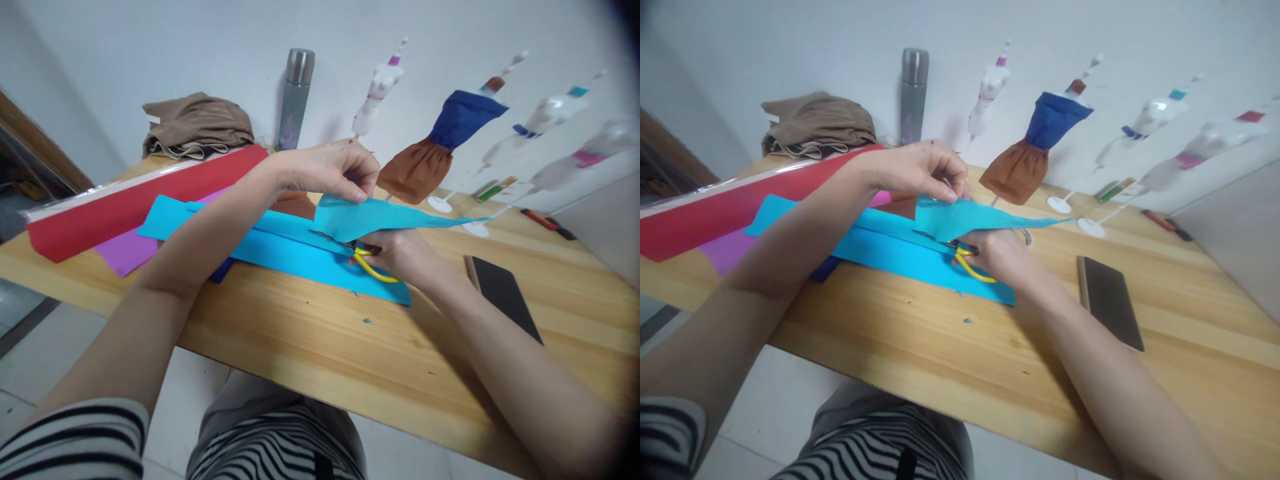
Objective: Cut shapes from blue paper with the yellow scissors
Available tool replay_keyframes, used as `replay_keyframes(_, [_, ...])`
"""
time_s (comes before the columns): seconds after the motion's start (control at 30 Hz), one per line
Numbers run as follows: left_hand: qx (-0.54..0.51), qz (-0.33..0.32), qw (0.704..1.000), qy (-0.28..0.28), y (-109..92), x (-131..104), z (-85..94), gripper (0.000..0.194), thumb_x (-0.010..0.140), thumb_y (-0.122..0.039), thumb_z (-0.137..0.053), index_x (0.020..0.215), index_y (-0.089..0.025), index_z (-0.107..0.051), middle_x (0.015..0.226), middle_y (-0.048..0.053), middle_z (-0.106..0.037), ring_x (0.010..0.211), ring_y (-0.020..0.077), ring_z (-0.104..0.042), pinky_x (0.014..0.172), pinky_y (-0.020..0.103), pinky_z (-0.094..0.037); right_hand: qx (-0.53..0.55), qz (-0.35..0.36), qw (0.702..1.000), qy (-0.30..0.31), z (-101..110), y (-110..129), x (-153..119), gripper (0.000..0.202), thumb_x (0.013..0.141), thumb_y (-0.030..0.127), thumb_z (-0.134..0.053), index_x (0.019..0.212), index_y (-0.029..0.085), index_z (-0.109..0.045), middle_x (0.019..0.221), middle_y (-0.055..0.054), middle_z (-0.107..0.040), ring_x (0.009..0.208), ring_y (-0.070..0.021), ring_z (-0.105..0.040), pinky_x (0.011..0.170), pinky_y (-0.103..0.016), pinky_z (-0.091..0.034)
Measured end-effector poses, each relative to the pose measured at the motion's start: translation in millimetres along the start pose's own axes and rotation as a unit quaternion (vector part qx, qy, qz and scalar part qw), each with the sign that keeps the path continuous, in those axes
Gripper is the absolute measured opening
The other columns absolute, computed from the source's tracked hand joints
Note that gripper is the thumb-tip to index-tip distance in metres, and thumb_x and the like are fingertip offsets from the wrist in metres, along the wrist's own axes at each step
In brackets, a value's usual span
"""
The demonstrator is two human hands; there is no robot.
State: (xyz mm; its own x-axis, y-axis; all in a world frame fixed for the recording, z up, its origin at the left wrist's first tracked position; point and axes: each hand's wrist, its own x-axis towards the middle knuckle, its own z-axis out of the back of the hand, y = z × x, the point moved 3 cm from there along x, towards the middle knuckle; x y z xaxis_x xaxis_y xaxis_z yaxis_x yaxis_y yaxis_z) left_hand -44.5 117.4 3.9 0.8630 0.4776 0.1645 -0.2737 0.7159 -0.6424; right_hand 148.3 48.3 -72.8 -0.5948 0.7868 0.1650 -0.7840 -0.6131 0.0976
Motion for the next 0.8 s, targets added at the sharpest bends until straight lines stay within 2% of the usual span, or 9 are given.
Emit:
replay_keyframes(0.17, [-0.002, 0.012, 1.000, -0.006, -2.0, 0.1, 1.3, 0.000, 0.090, -0.012, -0.071, 0.089, -0.012, -0.071, 0.099, 0.001, -0.077, 0.104, 0.0198, -0.074, 0.103, 0.038, -0.057, -0.018, -0.015, 1.000, -0.017, -5.8, -6.5, -0.9, 0.014, 0.089, 0.037, -0.078, 0.088, 0.025, -0.084, 0.067, -0.004, -0.071, 0.066, -0.0216, -0.058, 0.063, -0.031, -0.035])
replay_keyframes(0.37, [0.003, 0.013, 1.000, -0.005, 5.2, 0.2, 4.5, 0.011, 0.095, -0.019, -0.072, 0.097, -0.008, -0.072, 0.103, 0.004, -0.076, 0.123, 0.0264, -0.069, 0.110, 0.041, -0.052, 0.006, -0.013, 1.000, -0.026, -10.0, -8.1, -3.0, 0.024, 0.093, 0.048, -0.074, 0.099, 0.027, -0.086, 0.074, -0.005, -0.077, 0.066, -0.0228, -0.065, 0.061, -0.031, -0.038])
replay_keyframes(0.5, [-0.004, -0.004, 1.000, -0.018, 8.2, -1.0, 6.0, 0.010, 0.093, -0.020, -0.072, 0.094, -0.010, -0.072, 0.099, 0.003, -0.075, 0.103, 0.0178, -0.070, 0.099, 0.034, -0.054, -0.004, -0.004, 0.999, -0.031, -8.1, -5.9, -4.2, 0.035, 0.094, 0.053, -0.071, 0.110, 0.026, -0.086, 0.076, -0.008, -0.079, 0.065, -0.0254, -0.069, 0.061, -0.034, -0.041])
replay_keyframes(0.63, [-0.008, -0.012, 1.000, -0.021, 12.2, -0.7, 7.4, 0.015, 0.092, -0.025, -0.073, 0.094, -0.010, -0.072, 0.097, 0.002, -0.075, 0.094, 0.0134, -0.068, 0.092, 0.029, -0.054, -0.019, -0.006, 0.999, -0.025, -8.8, -3.8, -3.9, 0.041, 0.094, 0.053, -0.072, 0.115, 0.021, -0.086, 0.075, -0.010, -0.079, 0.066, -0.0268, -0.071, 0.061, -0.033, -0.040])
replay_keyframes(0.73, [-0.002, -0.006, 1.000, -0.015, 14.5, -1.2, 9.0, 0.018, 0.095, -0.027, -0.073, 0.097, -0.010, -0.072, 0.094, 0.000, -0.072, 0.098, 0.0142, -0.068, 0.097, 0.033, -0.054, -0.009, -0.018, 1.000, -0.024, -10.5, -2.0, -3.5, 0.040, 0.093, 0.048, -0.074, 0.119, 0.019, -0.085, 0.082, -0.011, -0.082, 0.070, -0.0288, -0.073, 0.062, -0.034, -0.042])
replay_keyframes(0.8, [-0.005, -0.001, 1.000, -0.018, 14.9, -2.7, 11.1, 0.013, 0.096, -0.022, -0.072, 0.096, -0.008, -0.071, 0.091, 0.000, -0.071, 0.097, 0.0144, -0.067, 0.101, 0.036, -0.053, -0.004, -0.024, 0.999, -0.026, -11.1, -1.1, -3.9, 0.040, 0.094, 0.044, -0.076, 0.123, 0.018, -0.084, 0.087, -0.014, -0.084, 0.074, -0.0311, -0.075, 0.063, -0.036, -0.045])
